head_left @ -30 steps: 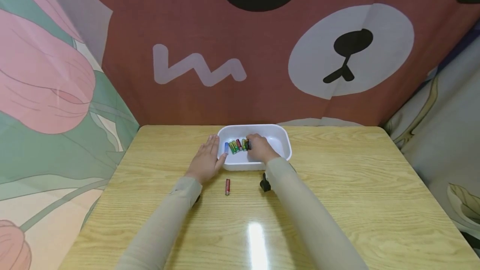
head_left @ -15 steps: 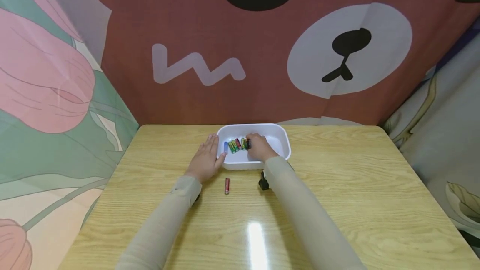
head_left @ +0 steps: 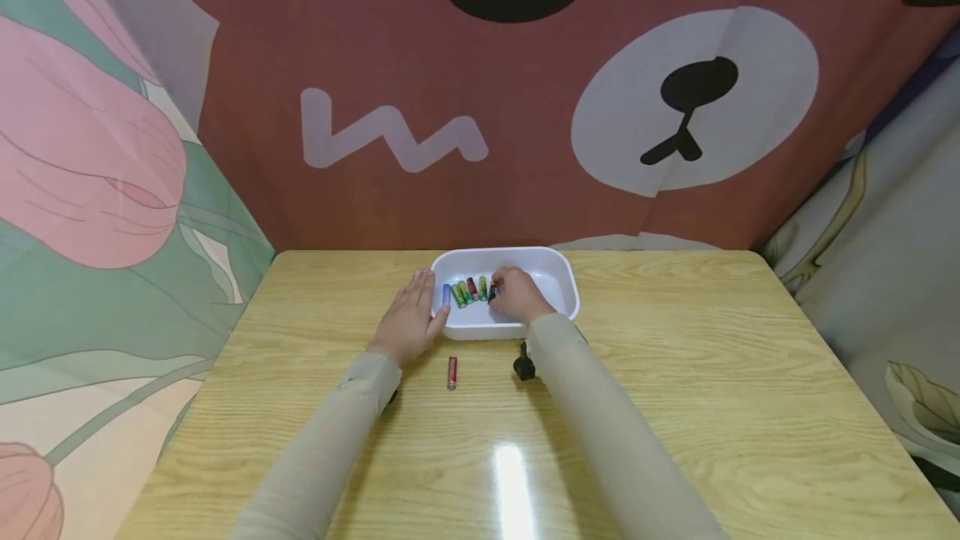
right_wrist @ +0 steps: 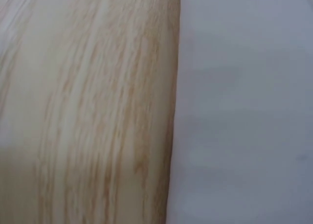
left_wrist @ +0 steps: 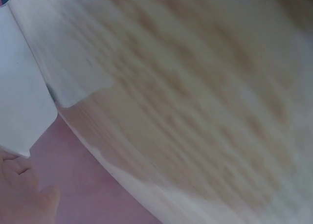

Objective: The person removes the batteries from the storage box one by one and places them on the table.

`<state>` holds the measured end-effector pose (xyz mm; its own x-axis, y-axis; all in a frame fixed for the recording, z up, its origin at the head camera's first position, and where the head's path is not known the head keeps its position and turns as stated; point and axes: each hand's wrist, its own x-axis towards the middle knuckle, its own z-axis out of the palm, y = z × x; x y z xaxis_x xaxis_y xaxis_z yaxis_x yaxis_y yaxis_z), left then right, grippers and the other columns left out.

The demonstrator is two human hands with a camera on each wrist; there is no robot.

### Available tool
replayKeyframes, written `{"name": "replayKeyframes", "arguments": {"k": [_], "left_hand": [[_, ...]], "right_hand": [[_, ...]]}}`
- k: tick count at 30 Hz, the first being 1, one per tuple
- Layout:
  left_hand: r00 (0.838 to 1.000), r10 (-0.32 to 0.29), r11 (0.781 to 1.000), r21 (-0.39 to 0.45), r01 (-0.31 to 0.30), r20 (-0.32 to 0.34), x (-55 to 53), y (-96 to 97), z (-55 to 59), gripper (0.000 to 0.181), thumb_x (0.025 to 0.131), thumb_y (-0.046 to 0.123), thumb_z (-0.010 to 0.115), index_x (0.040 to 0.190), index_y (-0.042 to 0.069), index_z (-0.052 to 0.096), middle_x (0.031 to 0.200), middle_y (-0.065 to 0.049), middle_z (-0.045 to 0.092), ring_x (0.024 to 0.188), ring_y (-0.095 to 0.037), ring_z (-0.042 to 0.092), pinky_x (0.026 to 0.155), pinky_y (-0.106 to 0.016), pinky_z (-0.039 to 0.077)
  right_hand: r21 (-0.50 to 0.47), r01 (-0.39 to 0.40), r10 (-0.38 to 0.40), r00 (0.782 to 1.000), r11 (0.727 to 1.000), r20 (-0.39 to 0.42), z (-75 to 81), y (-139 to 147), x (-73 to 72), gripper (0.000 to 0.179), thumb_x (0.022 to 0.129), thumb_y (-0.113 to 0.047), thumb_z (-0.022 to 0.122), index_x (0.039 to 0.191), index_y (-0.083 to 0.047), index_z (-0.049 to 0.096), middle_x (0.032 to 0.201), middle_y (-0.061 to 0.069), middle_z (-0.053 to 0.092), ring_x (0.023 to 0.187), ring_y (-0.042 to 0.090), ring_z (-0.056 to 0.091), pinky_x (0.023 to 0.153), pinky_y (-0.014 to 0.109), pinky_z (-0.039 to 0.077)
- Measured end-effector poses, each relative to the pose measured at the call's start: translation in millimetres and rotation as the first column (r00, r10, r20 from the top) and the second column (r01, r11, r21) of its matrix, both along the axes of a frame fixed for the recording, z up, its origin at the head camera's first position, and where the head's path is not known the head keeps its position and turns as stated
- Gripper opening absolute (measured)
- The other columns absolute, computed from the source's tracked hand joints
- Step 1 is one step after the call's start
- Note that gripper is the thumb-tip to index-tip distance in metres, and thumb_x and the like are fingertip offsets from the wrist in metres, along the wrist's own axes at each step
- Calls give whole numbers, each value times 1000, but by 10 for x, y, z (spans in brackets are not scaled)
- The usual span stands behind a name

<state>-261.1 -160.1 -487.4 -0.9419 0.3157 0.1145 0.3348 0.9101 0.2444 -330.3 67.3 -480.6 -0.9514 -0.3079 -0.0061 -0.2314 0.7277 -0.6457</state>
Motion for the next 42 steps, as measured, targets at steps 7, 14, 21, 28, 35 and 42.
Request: {"name": "replayKeyframes", "arguments": {"k": [7, 14, 21, 28, 35, 42], "left_hand": [[1000, 7, 1000, 3, -7, 5, 4, -20, -12, 73, 109, 44, 35, 160, -3, 13, 168, -17, 14, 156, -29, 9, 126, -49, 17], [1000, 11, 1000, 8, -11, 9, 8, -29, -13, 73, 109, 44, 36, 160, -3, 13, 168, -17, 16, 156, -29, 9, 125, -50, 17], [1000, 7, 1000, 4, -7, -6, 4, -32, -13, 73, 109, 43, 37, 160, -3, 14, 168, -18, 16, 156, -29, 10, 125, -49, 18], [1000, 9, 1000, -10, -9, -4, 2, -36, -7, 74, 109, 46, 32, 160, -4, 13, 168, -18, 15, 156, -29, 9, 125, -48, 18], [1000, 11, 1000, -21, -11, -8, -8, -36, -1, 74, 109, 46, 34, 160, -2, 13, 168, -18, 17, 156, -29, 9, 125, -49, 18], [1000, -1, 1000, -24, 1, 1, -7, -16, 10, 74, 109, 45, 35, 161, -2, 12, 168, -17, 15, 155, -29, 9, 125, -50, 18]], "right_hand": [[-37, 31, -30, 999, 999, 16, -11, -25, 17, 51, 74, 1, 80, 123, 9, 66, 99, 14, 68, 91, 25, 62, 90, 38, 55], [-65, 37, -37, 999, 997, 2, -3, -43, 26, 47, 75, -1, 81, 119, 9, 67, 93, 13, 67, 86, 24, 61, 85, 38, 55], [-90, 53, -53, 999, 995, 11, 7, -37, 19, 49, 78, -7, 84, 121, 8, 67, 105, 16, 69, 99, 29, 63, 95, 41, 54], [-120, 38, -38, 999, 992, 3, -3, -36, 15, 50, 79, -11, 85, 122, 6, 68, 114, 18, 69, 107, 31, 63, 100, 43, 52], [-123, 20, -21, 1000, 992, -12, 32, -42, 41, 51, 81, -13, 84, 125, 4, 67, 119, 18, 68, 110, 31, 62, 101, 43, 52], [-94, -5, 2, 999, 996, -35, 89, -18, 64, 50, 83, -12, 83, 128, 3, 67, 122, 18, 66, 112, 32, 61, 99, 43, 53]]}}
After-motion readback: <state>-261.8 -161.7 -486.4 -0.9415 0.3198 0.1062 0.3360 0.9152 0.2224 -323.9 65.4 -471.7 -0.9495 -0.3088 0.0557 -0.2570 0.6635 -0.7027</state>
